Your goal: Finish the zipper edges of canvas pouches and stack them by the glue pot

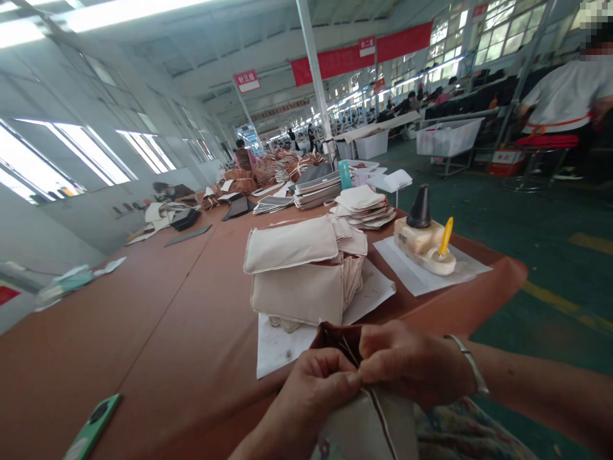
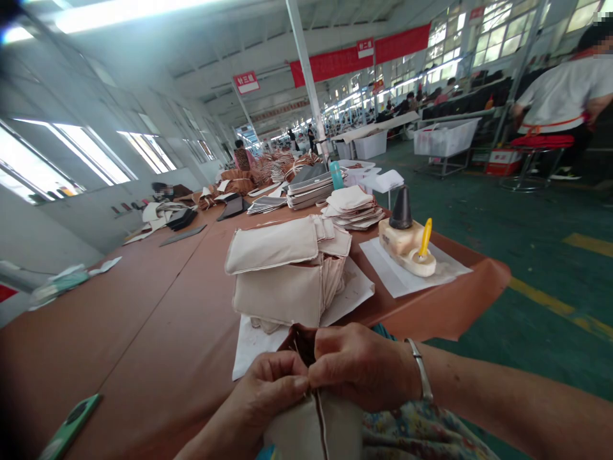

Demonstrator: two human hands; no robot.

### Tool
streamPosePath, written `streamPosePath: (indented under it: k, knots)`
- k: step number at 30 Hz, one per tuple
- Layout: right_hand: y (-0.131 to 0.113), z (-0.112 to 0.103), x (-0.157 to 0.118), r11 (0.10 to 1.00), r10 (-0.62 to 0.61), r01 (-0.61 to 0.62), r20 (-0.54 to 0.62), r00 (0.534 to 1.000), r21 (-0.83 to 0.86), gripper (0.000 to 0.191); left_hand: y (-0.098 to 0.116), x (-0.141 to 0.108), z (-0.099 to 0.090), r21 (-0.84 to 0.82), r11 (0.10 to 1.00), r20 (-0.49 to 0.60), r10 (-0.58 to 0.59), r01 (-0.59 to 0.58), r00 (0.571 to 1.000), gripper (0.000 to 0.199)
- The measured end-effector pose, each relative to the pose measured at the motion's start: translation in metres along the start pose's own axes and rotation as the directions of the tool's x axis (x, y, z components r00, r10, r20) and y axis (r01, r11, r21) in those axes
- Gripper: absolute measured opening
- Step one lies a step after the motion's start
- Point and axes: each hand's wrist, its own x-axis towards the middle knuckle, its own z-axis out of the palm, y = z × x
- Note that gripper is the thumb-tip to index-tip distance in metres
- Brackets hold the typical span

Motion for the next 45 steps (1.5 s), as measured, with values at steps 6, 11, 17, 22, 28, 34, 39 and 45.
streamPosePath:
  k: [6, 11, 17, 22, 28, 34, 39, 45]
  knots:
    - [-0.013, -0.004, -0.009, 0.976, 0.068, -0.043, -0.109, 0.992, 0.213, 0.017, 0.007, -0.004, 0.001, 0.305, 0.941, 0.007, 0.153, -0.148, 0.988, 0.033]
    - [-0.018, -0.017, 0.003, 0.806, 0.393, -0.389, 0.088, 0.915, 0.446, 0.046, 0.019, -0.012, 0.005, 0.545, 0.815, -0.025, 0.249, -0.195, 0.968, 0.011]
    - [-0.004, -0.013, 0.007, 0.835, 0.253, -0.325, 0.214, 0.943, 0.443, 0.043, 0.025, -0.015, 0.011, 0.470, 0.850, 0.023, 0.257, -0.237, 0.966, 0.017]
    - [0.009, -0.011, 0.006, 0.803, 0.217, -0.300, 0.216, 0.952, 0.516, 0.044, 0.016, -0.009, 0.015, 0.553, 0.790, -0.031, 0.338, -0.265, 0.941, 0.016]
    - [0.001, -0.018, 0.013, 0.856, 0.232, -0.318, 0.247, 0.941, 0.407, 0.041, 0.020, -0.008, 0.010, 0.691, 0.677, -0.024, 0.370, -0.252, 0.929, 0.019]
    - [0.001, -0.019, 0.012, 0.800, 0.274, -0.377, 0.275, 0.922, 0.467, 0.040, 0.031, -0.019, -0.009, 0.428, 0.896, 0.040, 0.108, -0.115, 0.993, 0.019]
    - [-0.001, -0.019, 0.013, 0.802, 0.260, -0.369, 0.282, 0.924, 0.469, 0.038, 0.023, -0.011, -0.005, 0.187, 0.982, -0.032, 0.029, -0.023, 0.999, 0.024]
    - [0.006, -0.011, 0.009, 0.716, 0.299, -0.430, 0.314, 0.901, 0.551, 0.041, 0.016, -0.010, 0.010, 0.004, 1.000, -0.093, 0.020, -0.020, 0.995, 0.020]
